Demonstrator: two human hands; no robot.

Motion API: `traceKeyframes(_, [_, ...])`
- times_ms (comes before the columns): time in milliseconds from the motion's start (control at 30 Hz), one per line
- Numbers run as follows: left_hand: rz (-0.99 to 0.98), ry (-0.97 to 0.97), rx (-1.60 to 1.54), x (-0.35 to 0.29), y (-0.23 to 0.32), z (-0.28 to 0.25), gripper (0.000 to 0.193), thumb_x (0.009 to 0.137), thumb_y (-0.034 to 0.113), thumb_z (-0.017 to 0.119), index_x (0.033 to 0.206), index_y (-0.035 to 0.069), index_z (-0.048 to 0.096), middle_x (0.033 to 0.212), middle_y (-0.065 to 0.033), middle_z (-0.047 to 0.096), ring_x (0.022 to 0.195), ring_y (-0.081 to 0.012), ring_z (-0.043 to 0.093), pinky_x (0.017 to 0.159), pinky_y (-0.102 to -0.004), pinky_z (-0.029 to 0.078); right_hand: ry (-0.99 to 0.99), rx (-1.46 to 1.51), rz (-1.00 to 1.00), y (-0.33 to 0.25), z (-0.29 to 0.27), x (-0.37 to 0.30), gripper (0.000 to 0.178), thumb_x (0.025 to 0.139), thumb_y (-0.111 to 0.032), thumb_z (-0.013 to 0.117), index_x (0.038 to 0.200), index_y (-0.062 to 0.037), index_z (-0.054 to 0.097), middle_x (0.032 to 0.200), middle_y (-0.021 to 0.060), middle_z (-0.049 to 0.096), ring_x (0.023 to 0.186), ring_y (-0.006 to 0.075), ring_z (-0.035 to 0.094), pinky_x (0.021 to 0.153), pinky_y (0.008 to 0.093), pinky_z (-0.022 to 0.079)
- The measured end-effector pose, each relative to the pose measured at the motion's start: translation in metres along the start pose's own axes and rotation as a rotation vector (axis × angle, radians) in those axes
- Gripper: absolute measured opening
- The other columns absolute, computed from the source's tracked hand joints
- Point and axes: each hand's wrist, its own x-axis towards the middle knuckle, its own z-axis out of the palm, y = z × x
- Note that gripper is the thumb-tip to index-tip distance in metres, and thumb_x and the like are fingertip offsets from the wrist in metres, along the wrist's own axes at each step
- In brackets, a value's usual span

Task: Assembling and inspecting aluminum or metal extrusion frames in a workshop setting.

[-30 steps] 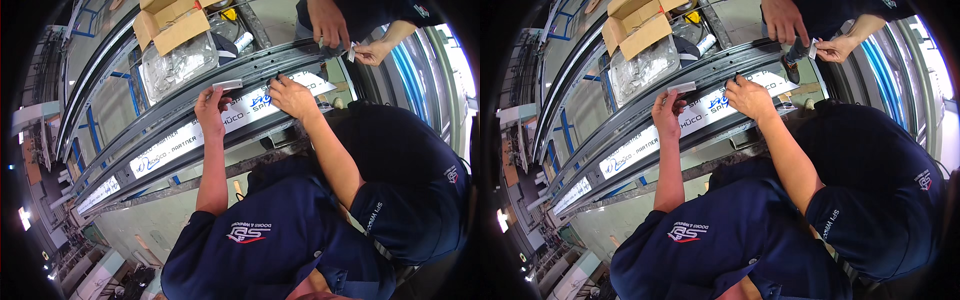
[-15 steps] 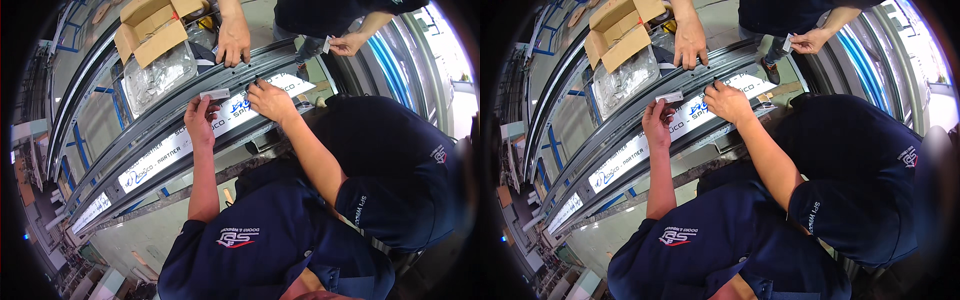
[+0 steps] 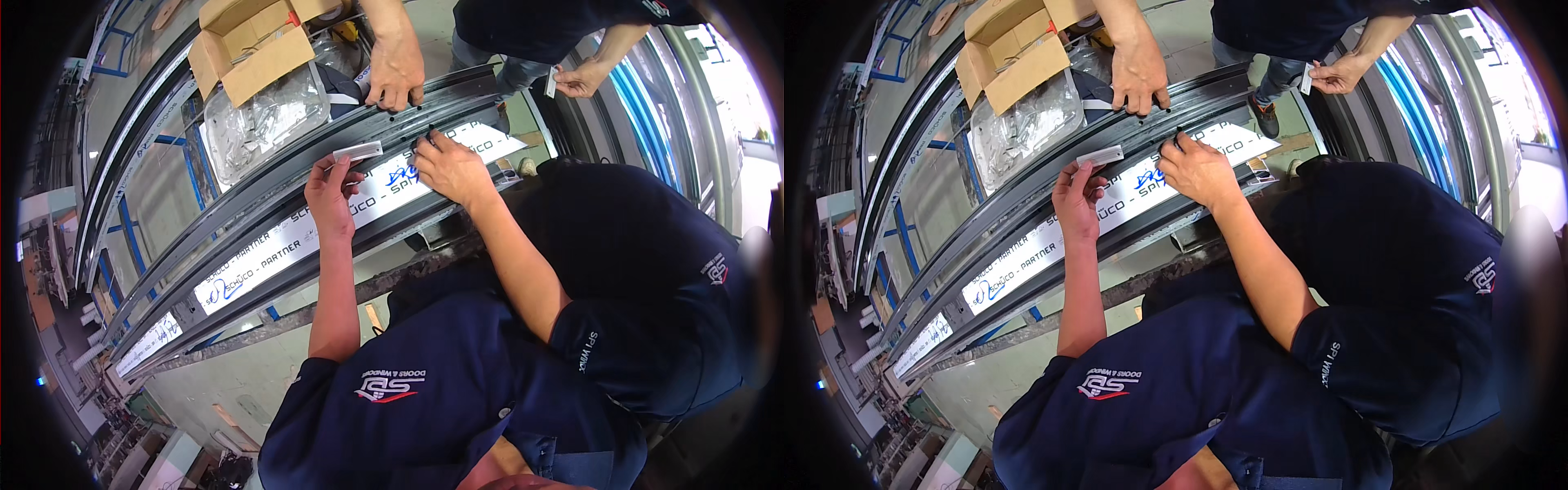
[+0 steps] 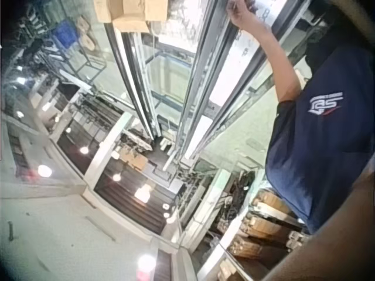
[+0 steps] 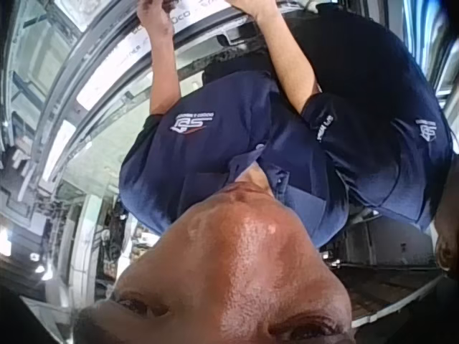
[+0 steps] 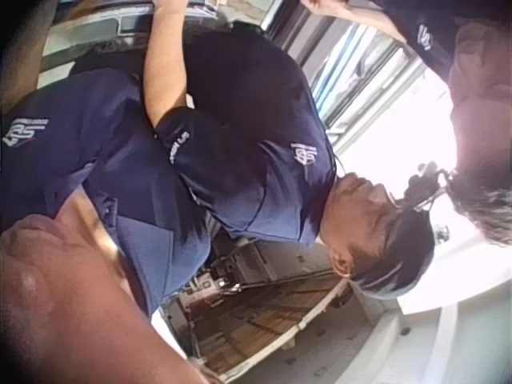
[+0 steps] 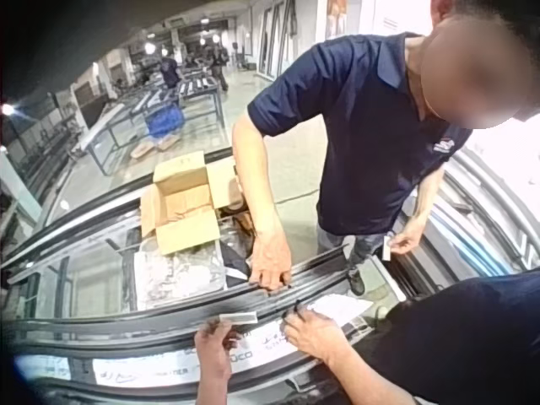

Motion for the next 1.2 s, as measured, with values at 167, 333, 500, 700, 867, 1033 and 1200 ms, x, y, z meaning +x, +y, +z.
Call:
traceKeyframes(167, [-0.002, 0.014, -0.032, 0.003, 0.0, 0.0, 0.022, 0.09, 0.017, 0.078, 0.104, 0.007, 0.065, 0.089, -0.0047, 0.073, 0.067, -0.011, 0.068, 0.056, -0.0204, 0.044, 0.021, -0.003, 0.032, -0.001, 0.005, 0.0, 0.014, 0.089, -0.031, 0.064, 0.097, -0.0203, 0.067, 0.114, -0.0022, 0.061, 0.119, 0.0248, 0.061, 0.087, 0.0344, 0.059])
traceKeyframes(333, [-0.013, 0.011, -0.031, 0.006, -0.001, -0.002, 0.022, 0.089, 0.015, 0.08, 0.103, 0.007, 0.065, 0.086, -0.0042, 0.072, 0.067, -0.0106, 0.067, 0.055, -0.0198, 0.044, 0.027, -0.005, 0.028, -0.002, 0.005, 0.001, 0.016, 0.088, -0.031, 0.064, 0.098, -0.0198, 0.067, 0.116, -0.0018, 0.061, 0.119, 0.0251, 0.062, 0.089, 0.0342, 0.059])
traceKeyframes(500, [-0.022, 0.022, -0.019, 0.009, -0.003, -0.001, 0.023, 0.089, 0.015, 0.079, 0.104, 0.006, 0.065, 0.086, -0.0043, 0.073, 0.067, -0.0108, 0.068, 0.056, -0.0199, 0.044, 0.022, 0.0, 0.051, -0.001, 0.003, 0.002, 0.017, 0.088, -0.032, 0.064, 0.099, -0.0195, 0.068, 0.117, -0.0014, 0.062, 0.12, 0.0253, 0.062, 0.09, 0.0338, 0.058])
traceKeyframes(700, [-0.024, 0.021, -0.033, 0.011, -0.003, 0.0, 0.025, 0.089, 0.014, 0.08, 0.106, 0.005, 0.065, 0.087, -0.0046, 0.073, 0.067, -0.0114, 0.068, 0.056, -0.0205, 0.044, -0.035, -0.022, 0.012, 0.001, 0.001, 0.001, 0.017, 0.088, -0.032, 0.063, 0.099, -0.0201, 0.068, 0.119, -0.0005, 0.061, 0.121, 0.0262, 0.06, 0.09, 0.0353, 0.059])
traceKeyframes(867, [-0.014, 0.006, -0.05, 0.011, -0.006, -0.004, 0.025, 0.089, 0.015, 0.079, 0.107, 0.005, 0.065, 0.09, -0.0058, 0.074, 0.068, -0.012, 0.068, 0.056, -0.0209, 0.045, -0.117, 0.103, 0.007, -0.002, -0.01, 0.004, 0.021, 0.087, -0.019, 0.061, 0.104, -0.0117, 0.071, 0.12, 0.0045, 0.064, 0.126, 0.0229, 0.054, 0.114, 0.0382, 0.042])
traceKeyframes(1033, [-0.03, -0.01, -0.036, 0.009, -0.007, -0.003, 0.02, 0.092, 0.013, 0.076, 0.107, 0.008, 0.064, 0.096, -0.0081, 0.075, 0.07, -0.0117, 0.067, 0.057, -0.0224, 0.046, -0.077, 0.117, 0.019, -0.001, -0.008, 0.001, 0.022, 0.087, -0.019, 0.06, 0.105, -0.0114, 0.07, 0.12, 0.0042, 0.064, 0.127, 0.0222, 0.053, 0.114, 0.0388, 0.041])
traceKeyframes(1200, [-0.024, -0.019, -0.043, 0.008, -0.005, 0.0, 0.02, 0.092, 0.012, 0.075, 0.108, 0.008, 0.064, 0.095, -0.008, 0.075, 0.07, -0.0119, 0.067, 0.057, -0.0224, 0.046, -0.079, 0.106, 0.021, 0.0, -0.01, 0.001, 0.023, 0.089, -0.022, 0.059, 0.106, -0.0116, 0.07, 0.123, 0.0051, 0.063, 0.127, 0.0262, 0.054, 0.112, 0.0378, 0.043])
